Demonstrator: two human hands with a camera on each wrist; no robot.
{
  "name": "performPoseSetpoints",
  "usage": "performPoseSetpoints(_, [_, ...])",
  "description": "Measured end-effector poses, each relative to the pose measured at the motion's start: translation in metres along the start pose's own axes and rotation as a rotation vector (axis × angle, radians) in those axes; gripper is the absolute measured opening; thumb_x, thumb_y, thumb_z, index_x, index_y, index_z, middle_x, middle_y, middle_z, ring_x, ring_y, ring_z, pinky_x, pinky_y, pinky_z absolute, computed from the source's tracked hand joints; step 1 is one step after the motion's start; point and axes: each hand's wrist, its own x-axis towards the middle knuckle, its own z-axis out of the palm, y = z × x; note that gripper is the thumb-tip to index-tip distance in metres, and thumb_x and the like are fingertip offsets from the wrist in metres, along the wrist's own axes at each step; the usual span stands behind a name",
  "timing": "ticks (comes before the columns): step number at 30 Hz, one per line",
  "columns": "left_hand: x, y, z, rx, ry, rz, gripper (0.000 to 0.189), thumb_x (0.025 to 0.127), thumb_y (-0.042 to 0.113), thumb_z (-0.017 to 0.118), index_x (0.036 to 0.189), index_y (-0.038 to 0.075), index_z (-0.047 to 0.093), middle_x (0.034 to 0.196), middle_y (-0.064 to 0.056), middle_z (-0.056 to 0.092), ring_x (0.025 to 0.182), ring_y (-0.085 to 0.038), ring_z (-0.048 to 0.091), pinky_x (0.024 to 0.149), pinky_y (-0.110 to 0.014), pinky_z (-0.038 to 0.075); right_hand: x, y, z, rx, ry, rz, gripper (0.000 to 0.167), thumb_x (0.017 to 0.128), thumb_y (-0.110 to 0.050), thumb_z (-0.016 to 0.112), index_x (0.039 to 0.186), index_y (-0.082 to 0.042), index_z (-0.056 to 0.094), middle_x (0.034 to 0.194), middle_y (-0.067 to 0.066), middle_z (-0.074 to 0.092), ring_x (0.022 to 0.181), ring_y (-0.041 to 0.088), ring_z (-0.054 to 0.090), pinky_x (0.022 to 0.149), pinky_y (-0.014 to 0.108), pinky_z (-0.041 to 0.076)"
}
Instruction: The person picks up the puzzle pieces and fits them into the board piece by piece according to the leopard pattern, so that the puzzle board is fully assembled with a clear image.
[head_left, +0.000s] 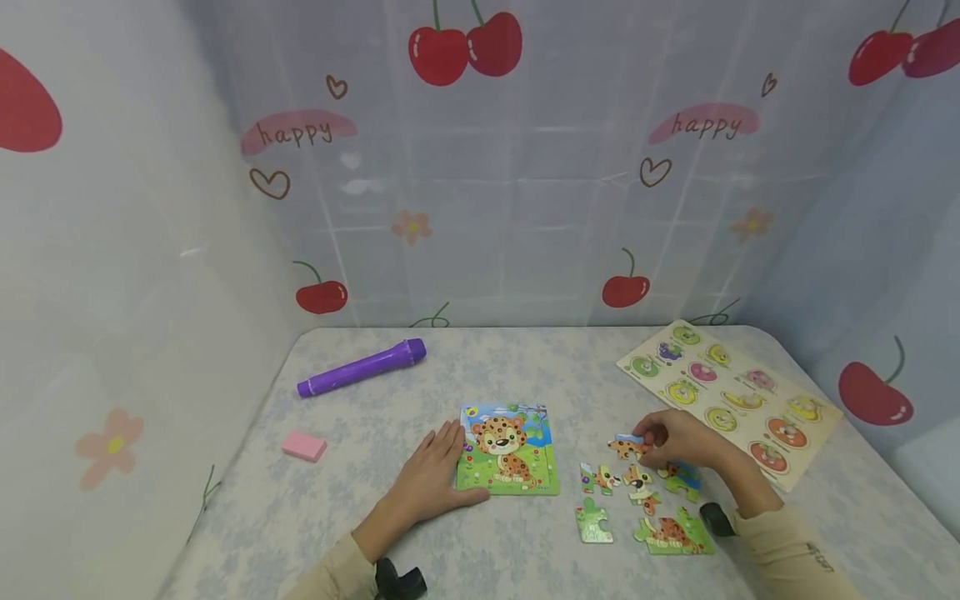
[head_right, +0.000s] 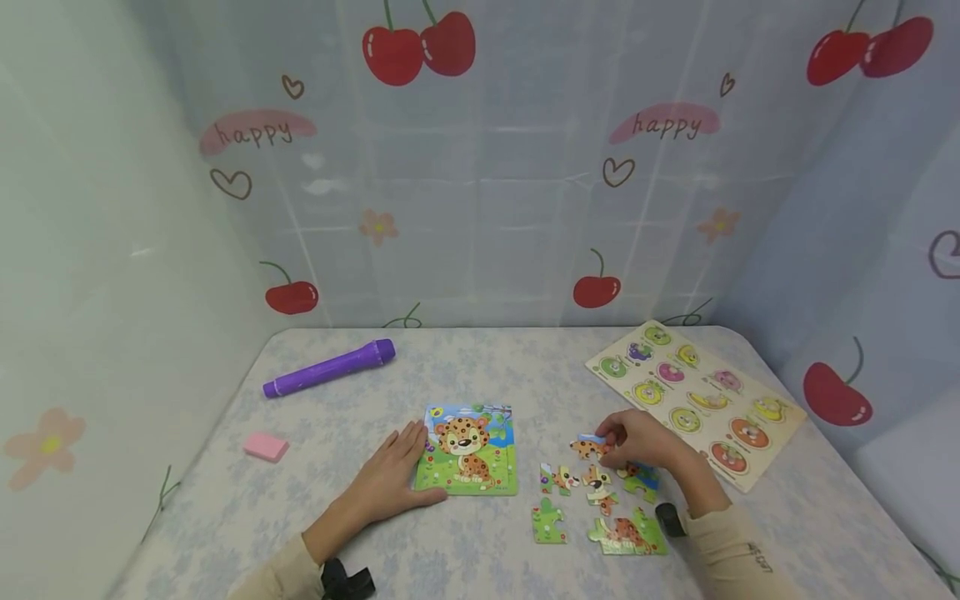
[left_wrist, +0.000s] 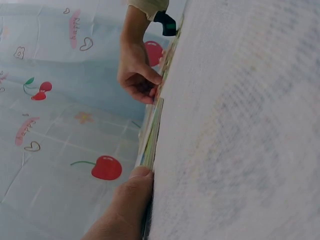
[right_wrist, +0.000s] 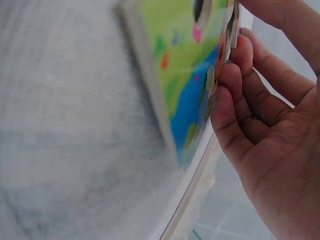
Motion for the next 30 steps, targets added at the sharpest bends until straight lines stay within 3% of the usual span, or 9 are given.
performPoseSetpoints(20, [-0.0002,-0.0012,0.0005,-0.010,0.006,0.000,0.114,0.079,0.083,0.046,0.154,0.001,0.022,0.162,-0.014,0.021,0.151,-0.027,0.020,0.123,-0.046,0.021,0.0041,0.0014,-0.0010,-0.024,0.053,0.007,0.039,0.073,-0.022,0.084,0.103,-0.004,0.069,0.084,0.001,0.060,0.074,0.013,0.051,0.060,0.022,0.046])
performPoseSetpoints(30, [0.0004,-0.0009,0.0011,-0.011,-0.001,-0.006,0.114,0.079,0.083,0.046,0.154,0.002,0.022,0.162,-0.013,0.021,0.151,-0.027,0.020,0.123,-0.046,0.021,0.0062,-0.0038,0.0007,-0.047,0.062,-0.035,0.037,0.073,-0.022,0.084,0.102,-0.005,0.070,0.083,-0.001,0.062,0.071,0.009,0.051,0.060,0.022,0.045])
